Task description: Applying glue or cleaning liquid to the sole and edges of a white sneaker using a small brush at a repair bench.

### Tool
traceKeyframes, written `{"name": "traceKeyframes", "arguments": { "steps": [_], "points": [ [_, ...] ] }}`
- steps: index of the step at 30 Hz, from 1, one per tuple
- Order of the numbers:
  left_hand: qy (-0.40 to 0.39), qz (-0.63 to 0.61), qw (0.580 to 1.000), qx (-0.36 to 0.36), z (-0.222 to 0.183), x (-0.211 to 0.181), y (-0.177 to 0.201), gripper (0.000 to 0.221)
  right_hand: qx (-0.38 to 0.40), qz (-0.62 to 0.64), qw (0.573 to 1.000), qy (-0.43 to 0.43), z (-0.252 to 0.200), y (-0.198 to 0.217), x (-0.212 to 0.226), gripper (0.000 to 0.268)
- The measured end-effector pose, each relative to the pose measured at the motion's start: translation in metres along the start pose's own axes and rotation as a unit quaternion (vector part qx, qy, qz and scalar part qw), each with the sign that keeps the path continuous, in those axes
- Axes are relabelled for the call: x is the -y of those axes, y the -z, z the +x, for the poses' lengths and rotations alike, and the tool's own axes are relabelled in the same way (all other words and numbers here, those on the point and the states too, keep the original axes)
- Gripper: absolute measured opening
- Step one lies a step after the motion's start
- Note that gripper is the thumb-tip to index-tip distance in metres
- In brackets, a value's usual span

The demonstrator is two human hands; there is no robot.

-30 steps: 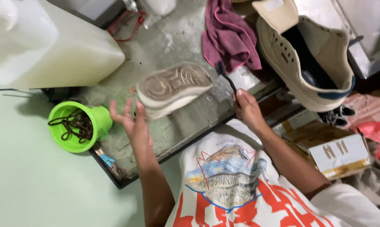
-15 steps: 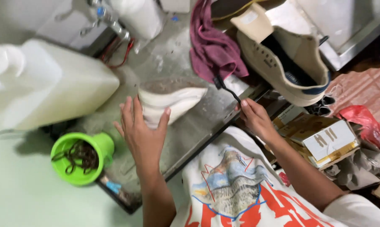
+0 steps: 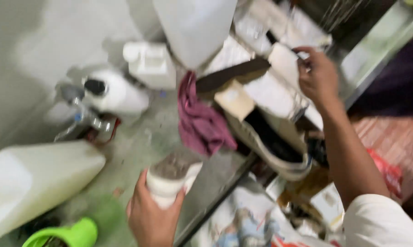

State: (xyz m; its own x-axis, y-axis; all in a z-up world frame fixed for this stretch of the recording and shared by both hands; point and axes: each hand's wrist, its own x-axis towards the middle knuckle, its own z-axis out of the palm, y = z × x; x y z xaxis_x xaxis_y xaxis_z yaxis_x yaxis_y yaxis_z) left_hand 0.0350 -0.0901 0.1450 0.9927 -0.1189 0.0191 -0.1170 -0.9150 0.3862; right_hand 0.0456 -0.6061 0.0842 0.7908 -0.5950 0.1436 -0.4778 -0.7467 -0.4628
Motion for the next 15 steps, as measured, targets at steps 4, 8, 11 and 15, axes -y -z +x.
{"name": "traceKeyframes", "arguments": {
  "steps": [4,8,11,15],
  "points": [
    [0.008,0.031,0.999,-0.034,0.007,-0.023,-0.019,0.114,0.133,-0.118,0.982,-0.056,0.107,-0.055,-0.027,0.037],
    [-0.047,0.061,0.993,-0.091,0.017,-0.028,-0.023,0.102,0.065,-0.166,0.984,0.006,0.170,-0.129,-0.081,0.034],
    [0.115,0.088,0.983,0.110,0.047,-0.050,0.018,0.093,0.126,-0.156,0.979,-0.025,0.180,-0.142,-0.077,0.042],
    [0.349,0.239,0.825,0.374,0.055,0.016,0.000,0.104,0.149,-0.103,0.980,-0.087,0.177,-0.130,-0.067,0.026]
  ]
}}
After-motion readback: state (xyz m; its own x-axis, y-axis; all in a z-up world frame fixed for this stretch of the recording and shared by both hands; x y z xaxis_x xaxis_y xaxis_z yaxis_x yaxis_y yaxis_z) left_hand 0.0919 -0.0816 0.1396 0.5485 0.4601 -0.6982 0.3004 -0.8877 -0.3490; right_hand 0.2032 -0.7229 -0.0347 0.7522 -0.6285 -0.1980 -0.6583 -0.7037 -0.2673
